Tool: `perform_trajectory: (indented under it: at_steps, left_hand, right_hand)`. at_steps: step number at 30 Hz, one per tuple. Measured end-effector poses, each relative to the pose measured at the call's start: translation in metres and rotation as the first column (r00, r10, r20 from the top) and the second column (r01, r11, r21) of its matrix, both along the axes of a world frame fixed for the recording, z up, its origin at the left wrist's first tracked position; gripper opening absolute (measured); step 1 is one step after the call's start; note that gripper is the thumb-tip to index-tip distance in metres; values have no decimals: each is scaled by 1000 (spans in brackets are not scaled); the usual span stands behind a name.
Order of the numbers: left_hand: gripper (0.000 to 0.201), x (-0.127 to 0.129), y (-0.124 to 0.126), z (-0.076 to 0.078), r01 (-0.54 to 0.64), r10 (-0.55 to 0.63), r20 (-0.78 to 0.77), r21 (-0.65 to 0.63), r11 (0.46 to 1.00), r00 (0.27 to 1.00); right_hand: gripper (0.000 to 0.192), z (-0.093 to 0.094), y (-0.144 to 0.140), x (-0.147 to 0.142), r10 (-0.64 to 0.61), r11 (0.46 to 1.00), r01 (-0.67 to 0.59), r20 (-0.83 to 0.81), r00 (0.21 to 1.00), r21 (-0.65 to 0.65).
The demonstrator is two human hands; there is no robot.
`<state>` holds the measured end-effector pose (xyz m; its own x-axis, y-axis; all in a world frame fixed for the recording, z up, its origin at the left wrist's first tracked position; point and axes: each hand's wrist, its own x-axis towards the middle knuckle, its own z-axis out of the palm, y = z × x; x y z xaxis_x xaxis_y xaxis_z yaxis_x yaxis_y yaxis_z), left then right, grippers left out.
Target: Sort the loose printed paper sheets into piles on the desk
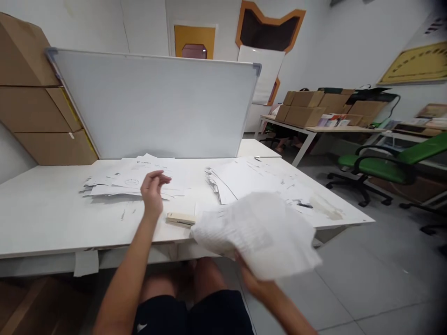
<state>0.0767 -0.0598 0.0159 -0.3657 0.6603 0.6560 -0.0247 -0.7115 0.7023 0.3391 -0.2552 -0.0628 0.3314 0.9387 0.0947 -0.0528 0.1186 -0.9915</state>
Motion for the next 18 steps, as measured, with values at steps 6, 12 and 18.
perform_trajectory:
  at_steps: [6, 12, 18]
  left_hand:
    - [28, -102, 26, -10, -608, 454, -718, 53, 792, 528]
    - [62, -138, 42, -38, -884, 520, -730, -260, 388, 443]
    - [62, -141, 47, -42, -905, 481, -778, -260, 338, 403]
  right_hand:
    - [31, 67, 114, 71, -277, 934, 275, -24, 961, 230]
    - [5, 85, 179, 85, -229, 923, 345, -479, 848, 171]
    - [19, 44, 186, 89, -283, 958, 171, -674, 682, -229]
